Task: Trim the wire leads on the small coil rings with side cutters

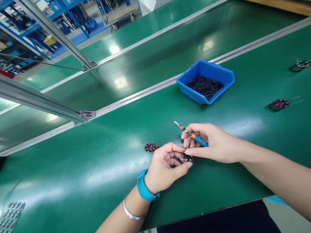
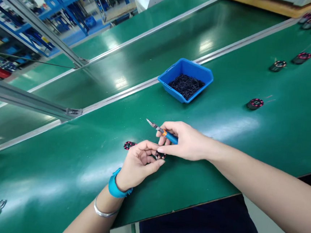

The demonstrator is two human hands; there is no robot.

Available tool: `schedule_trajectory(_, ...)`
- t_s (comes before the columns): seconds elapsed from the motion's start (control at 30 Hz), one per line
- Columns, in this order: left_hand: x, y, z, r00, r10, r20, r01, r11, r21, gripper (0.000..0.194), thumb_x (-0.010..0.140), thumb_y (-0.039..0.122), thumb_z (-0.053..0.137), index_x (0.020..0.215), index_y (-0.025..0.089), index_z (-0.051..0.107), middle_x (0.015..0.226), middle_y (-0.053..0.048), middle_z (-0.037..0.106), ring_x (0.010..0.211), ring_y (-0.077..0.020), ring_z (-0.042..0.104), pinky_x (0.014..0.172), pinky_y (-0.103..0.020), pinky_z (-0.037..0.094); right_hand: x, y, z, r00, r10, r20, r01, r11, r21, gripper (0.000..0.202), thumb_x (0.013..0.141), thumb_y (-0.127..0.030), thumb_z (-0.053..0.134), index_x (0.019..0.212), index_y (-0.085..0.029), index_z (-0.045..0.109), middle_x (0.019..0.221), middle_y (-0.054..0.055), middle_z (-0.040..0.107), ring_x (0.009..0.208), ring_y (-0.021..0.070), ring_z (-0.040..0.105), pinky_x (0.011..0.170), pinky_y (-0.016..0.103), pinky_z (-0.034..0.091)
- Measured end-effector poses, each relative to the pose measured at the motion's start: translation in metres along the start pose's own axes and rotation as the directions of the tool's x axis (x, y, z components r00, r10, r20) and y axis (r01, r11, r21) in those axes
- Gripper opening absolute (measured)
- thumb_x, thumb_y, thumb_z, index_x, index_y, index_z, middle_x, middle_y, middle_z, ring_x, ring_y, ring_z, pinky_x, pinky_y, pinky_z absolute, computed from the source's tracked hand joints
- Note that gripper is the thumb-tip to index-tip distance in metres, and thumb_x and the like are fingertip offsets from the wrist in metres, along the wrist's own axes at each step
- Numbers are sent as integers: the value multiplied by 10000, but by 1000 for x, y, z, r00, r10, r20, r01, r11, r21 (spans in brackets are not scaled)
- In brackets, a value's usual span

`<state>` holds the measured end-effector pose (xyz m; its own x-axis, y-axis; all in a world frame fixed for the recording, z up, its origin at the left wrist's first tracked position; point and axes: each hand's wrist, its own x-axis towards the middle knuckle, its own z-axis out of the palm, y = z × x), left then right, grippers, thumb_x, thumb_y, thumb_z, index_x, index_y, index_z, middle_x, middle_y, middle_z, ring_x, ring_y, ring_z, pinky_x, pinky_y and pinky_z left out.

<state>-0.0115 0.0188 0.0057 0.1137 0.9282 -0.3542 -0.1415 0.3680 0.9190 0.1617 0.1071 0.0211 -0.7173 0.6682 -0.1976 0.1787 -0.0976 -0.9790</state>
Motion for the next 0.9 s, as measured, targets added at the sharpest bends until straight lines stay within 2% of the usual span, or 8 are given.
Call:
schedule_trajectory(0.17,-1,3,0,997,-24,76,20,998,61,342,575,96,862,826,127,631,788,-24,698,666,-76,630,599,-153,540,5,4,5,979,-95,-180,102,994,32,213,706,-264,730,821,-192,565,715,-38,579,649,117,547,638,289,467)
schedule_trajectory(0.27,0,4,-1,997,-55,56,54,998,14,396,538,108,897,831,126,631,794,-28,709,672,-79,635,590,-148,537,6,4,-8,957,-44,-286,73,993,92,305,672,-307,782,846,-193,558,698,-50,583,605,104,531,608,283,449)
schedule_trajectory(0.4,1,2,-1,999,-46,22,48,995,-87,406,545,105,896,842,128,619,749,1,689,636,-57,621,572,-130,531,1,1,-12,993,80,-86,-73,994,82,362,645,-308,807,886,-185,566,757,6,687,681,143,611,682,320,501)
schedule_trajectory(0.47,1,1,-1,999,-27,16,29,994,-106,378,571,99,880,844,126,620,728,10,681,628,-51,620,574,-124,533,1,1,-8,997,69,-31,-67,996,66,312,665,-296,775,871,-191,567,751,7,688,699,153,623,703,332,510)
schedule_trajectory(0.57,1,-1,-1,1000,-9,7,10,993,-119,354,587,93,872,837,124,622,753,-7,702,654,-59,639,591,-128,549,3,4,-6,990,-13,-142,19,999,40,238,681,-279,732,836,-203,568,695,-27,621,653,132,579,662,308,484)
schedule_trajectory(0.67,1,-2,-1,1000,-6,-2,5,992,-123,346,597,103,877,830,124,622,779,-23,718,669,-65,651,602,-135,561,4,6,-9,965,-11,-264,25,998,50,286,665,-298,746,860,-206,558,690,-35,601,616,121,546,604,294,466)
schedule_trajectory(0.83,1,-2,-1,1000,16,-1,-16,992,-126,362,599,135,897,836,134,624,739,0,697,659,-62,647,614,-137,562,3,4,3,994,19,-109,-13,998,55,268,674,-282,731,862,-199,560,731,-3,654,668,142,601,668,318,502)
schedule_trajectory(0.9,1,-3,-2,999,31,-15,-33,992,-119,366,600,153,905,836,136,626,748,-5,700,674,-69,651,628,-148,568,4,5,5,989,-22,-149,28,999,41,218,687,-275,705,839,-200,568,701,-21,610,652,136,580,653,312,490)
